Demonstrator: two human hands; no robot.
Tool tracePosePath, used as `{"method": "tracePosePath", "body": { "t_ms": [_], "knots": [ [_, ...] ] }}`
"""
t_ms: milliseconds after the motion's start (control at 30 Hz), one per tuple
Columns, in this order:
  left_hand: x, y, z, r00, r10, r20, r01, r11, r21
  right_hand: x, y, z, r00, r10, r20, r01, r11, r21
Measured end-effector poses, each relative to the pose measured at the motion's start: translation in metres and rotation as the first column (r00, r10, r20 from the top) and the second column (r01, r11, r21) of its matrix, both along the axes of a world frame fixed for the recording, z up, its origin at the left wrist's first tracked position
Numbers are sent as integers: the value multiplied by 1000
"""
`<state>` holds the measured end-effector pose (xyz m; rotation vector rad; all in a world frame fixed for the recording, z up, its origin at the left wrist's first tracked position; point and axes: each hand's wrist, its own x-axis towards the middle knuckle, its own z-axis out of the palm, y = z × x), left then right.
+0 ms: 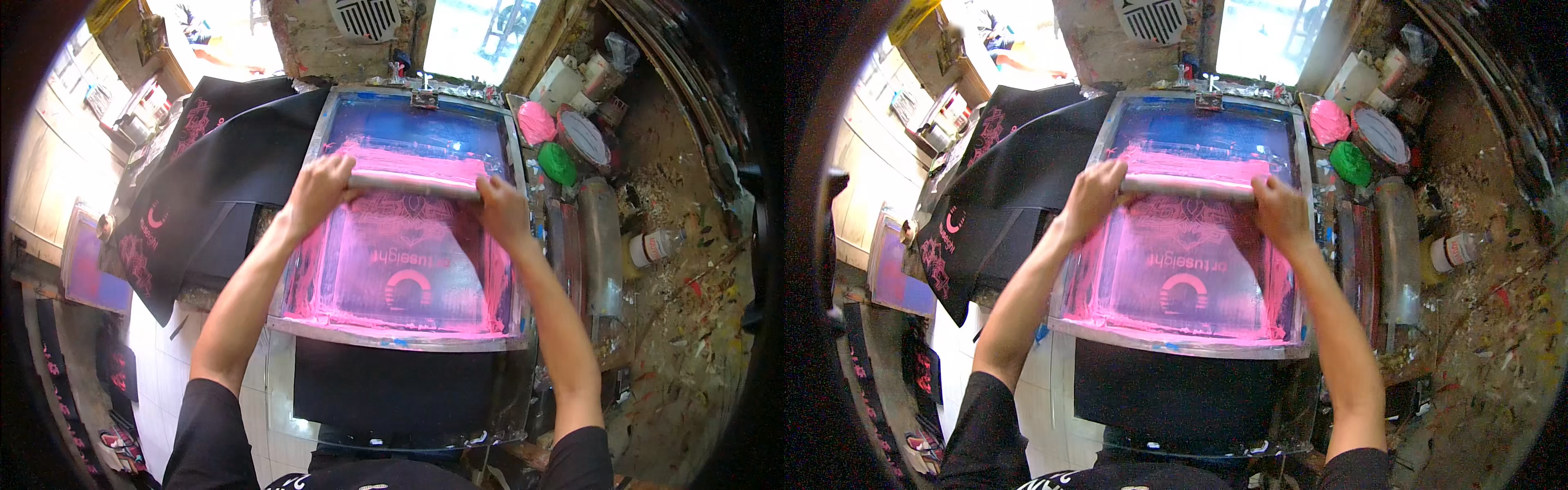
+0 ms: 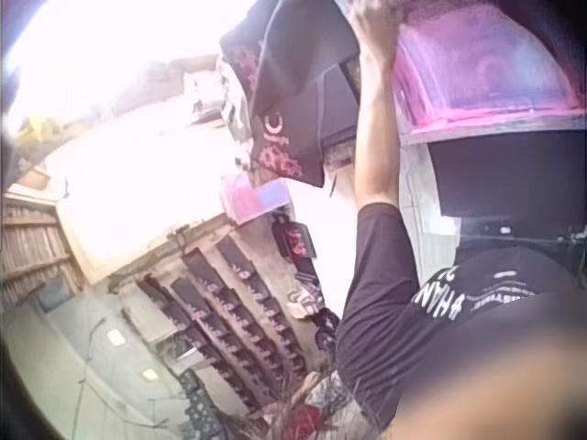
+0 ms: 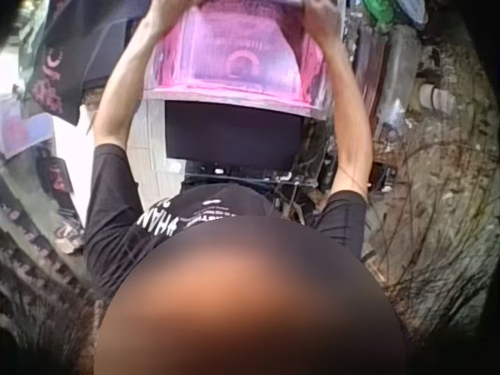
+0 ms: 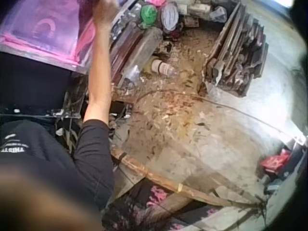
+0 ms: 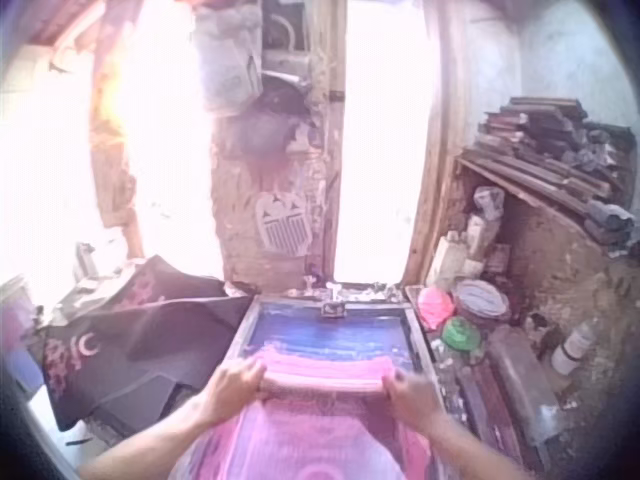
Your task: The person performs screen printing on black fabric using a pink ink screen and a squeegee. They repeatedly place the fabric under the screen, pull the squeegee across to transfer the design, and lift the screen to reveal the printed pattern. Finished pieces are stacked to the side.
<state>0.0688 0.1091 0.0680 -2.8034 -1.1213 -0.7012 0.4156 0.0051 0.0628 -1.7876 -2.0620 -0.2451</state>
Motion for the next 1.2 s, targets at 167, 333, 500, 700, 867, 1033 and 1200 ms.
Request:
{"method": "tracePosePath", "body": {
  "t_ms": [167, 333, 500, 700, 867, 1033, 1200],
  "knots": [
    [-42, -109, -6, 993, -102, -59, 104, 994, 31, -21, -126, -3, 994, 89, 62, -89, 996, -4],
    [-62, -195, 19, 976, -218, -15, 218, 973, 69, -48, -210, 27, 982, 189, -6, -190, 981, -32],
    [-40, -103, 25, 985, -140, -100, 103, 945, -309, -4, -116, 26, 985, 156, -74, -170, 953, -253],
    [24, 44, 32, 997, -5, 77, 9, 999, -48, 16, 42, 27, 999, 37, 7, -38, 996, 84],
    [18, 17, 2, 994, 13, 112, -6, 998, -63, 12, 10, 24, 999, 40, -20, -42, 990, -132],
    [-11, -60, 6, 998, -25, 57, 33, 989, -143, -5, -69, 30, 998, 55, -36, -63, 953, -298],
    [-42, -147, 7, 998, 3, 56, 6, 985, -171, -35, -152, 42, 993, 69, -94, -100, 920, -380]
  ]
}}
